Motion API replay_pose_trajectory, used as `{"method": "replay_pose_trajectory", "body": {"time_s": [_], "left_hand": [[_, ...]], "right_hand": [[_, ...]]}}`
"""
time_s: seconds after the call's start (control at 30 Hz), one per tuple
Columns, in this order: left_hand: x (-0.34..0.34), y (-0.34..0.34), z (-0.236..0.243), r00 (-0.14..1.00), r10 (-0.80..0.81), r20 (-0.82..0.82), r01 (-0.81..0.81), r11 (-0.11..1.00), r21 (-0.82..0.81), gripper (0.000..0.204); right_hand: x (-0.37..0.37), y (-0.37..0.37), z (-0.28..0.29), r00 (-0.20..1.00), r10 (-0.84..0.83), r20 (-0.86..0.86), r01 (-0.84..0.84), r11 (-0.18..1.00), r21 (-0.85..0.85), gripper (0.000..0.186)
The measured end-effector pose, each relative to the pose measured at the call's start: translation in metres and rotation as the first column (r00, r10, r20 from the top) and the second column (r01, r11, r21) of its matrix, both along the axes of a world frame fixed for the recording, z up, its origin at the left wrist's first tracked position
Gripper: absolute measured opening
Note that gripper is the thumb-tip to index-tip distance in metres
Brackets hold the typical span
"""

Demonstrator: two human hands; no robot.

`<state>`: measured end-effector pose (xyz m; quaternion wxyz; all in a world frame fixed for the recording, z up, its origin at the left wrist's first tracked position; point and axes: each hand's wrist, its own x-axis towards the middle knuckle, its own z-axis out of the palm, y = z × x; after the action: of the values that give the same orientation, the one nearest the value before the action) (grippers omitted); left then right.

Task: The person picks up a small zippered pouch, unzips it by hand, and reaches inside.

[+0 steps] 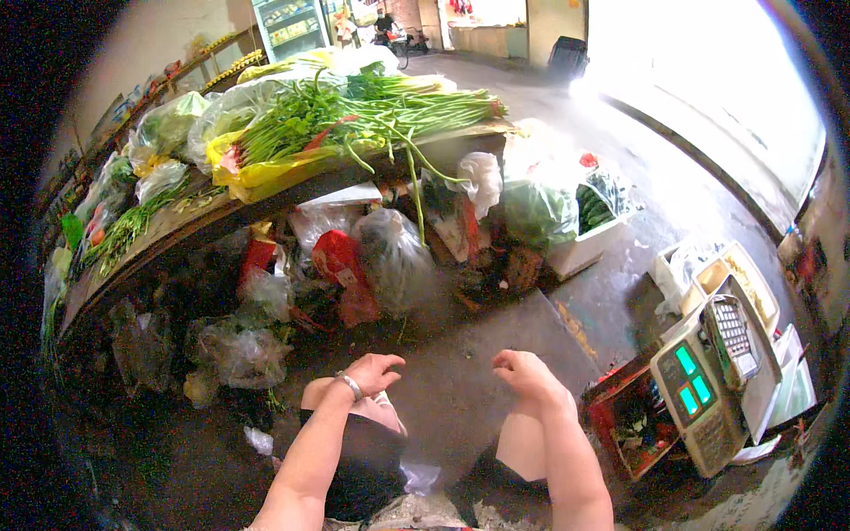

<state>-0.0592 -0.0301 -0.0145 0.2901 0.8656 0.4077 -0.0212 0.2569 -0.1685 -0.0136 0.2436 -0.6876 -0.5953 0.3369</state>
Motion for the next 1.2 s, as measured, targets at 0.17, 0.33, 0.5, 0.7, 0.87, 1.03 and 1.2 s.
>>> {"method": "replay_pose_trajectory", "body": {"time_s": [0.17,0.33,0.5,0.7,0.87,1.03,1.2], "left_hand": [[0.0011,-0.0008,0.0014,0.999,0.011,-0.034,-0.011,1.0,-0.005,0.039],[0.0016,-0.0017,0.0026,0.999,0.006,-0.031,-0.006,1.0,0.001,0.039],[-0.0002,-0.0005,-0.0004,1.0,-0.008,-0.013,0.008,1.0,0.004,0.039],[0.0011,-0.0009,0.0024,1.0,-0.013,-0.007,0.014,1.0,0.012,0.039],[0.0016,0.0002,-0.0011,1.0,-0.023,0.005,0.023,0.999,0.03,0.038],[0.0013,0.0009,-0.0025,1.0,-0.019,0.009,0.019,1.0,0.017,0.038],[0.0017,0.0008,-0.0023,1.0,-0.015,-0.009,0.015,1.0,0.009,0.038]], "right_hand": [[-0.003,-0.0011,0.0092,1.0,-0.012,0.003,0.012,0.999,-0.033,0.029],[-0.0017,-0.0019,0.0064,1.0,-0.006,-0.004,0.006,1.0,-0.015,0.028],[-0.0034,-0.0018,0.009,1.0,-0.008,-0.006,0.007,1.0,-0.019,0.028],[-0.0016,-0.001,0.0037,1.0,-0.004,0.004,0.004,1.0,-0.006,0.029],[0.0,-0.0015,0.0029,1.0,-0.005,0.004,0.005,1.0,0.001,0.029],[-0.0026,-0.0003,0.0078,1.0,-0.01,0.009,0.01,1.0,-0.016,0.029],[-0.0022,0.0001,0.0059,1.0,-0.001,0.009,0.001,1.0,0.004,0.029]]}}
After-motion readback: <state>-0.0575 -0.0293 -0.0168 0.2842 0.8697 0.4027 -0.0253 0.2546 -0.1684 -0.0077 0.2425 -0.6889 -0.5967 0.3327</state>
